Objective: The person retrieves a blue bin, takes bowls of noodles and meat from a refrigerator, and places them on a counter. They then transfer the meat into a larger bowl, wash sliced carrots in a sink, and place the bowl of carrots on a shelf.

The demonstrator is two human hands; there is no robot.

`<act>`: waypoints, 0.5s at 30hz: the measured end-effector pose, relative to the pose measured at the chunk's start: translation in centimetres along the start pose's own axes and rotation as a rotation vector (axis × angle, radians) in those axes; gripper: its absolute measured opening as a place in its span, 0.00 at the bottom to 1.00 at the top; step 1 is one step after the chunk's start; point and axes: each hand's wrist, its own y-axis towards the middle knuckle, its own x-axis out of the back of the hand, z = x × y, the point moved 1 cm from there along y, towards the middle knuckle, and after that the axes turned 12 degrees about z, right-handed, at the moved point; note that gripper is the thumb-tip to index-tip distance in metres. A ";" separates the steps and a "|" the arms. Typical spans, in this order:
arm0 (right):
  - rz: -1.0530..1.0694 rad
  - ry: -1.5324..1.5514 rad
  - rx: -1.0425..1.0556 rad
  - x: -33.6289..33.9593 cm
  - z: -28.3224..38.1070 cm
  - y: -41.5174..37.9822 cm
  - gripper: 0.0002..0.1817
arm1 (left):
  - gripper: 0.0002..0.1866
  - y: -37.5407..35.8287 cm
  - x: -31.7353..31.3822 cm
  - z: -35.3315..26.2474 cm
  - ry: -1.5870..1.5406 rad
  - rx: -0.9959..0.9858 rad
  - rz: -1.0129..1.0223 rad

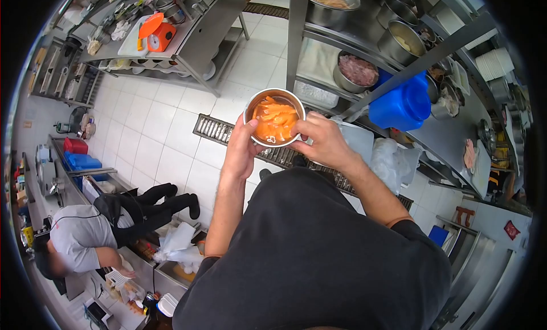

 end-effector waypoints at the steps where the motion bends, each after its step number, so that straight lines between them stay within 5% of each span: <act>1: -0.010 0.002 0.011 0.2 -0.1 0.0 0.15 | 0.30 0.0 -0.1 -0.1 -0.006 -0.005 0.018; 8: -0.017 0.025 -0.034 2.8 -0.1 -0.3 0.14 | 0.36 0.0 -0.2 -0.8 -0.035 -0.031 0.134; 15: -0.222 0.004 -0.134 9.6 1.0 0.0 0.16 | 0.31 -0.9 4.3 -0.5 0.047 0.036 -0.007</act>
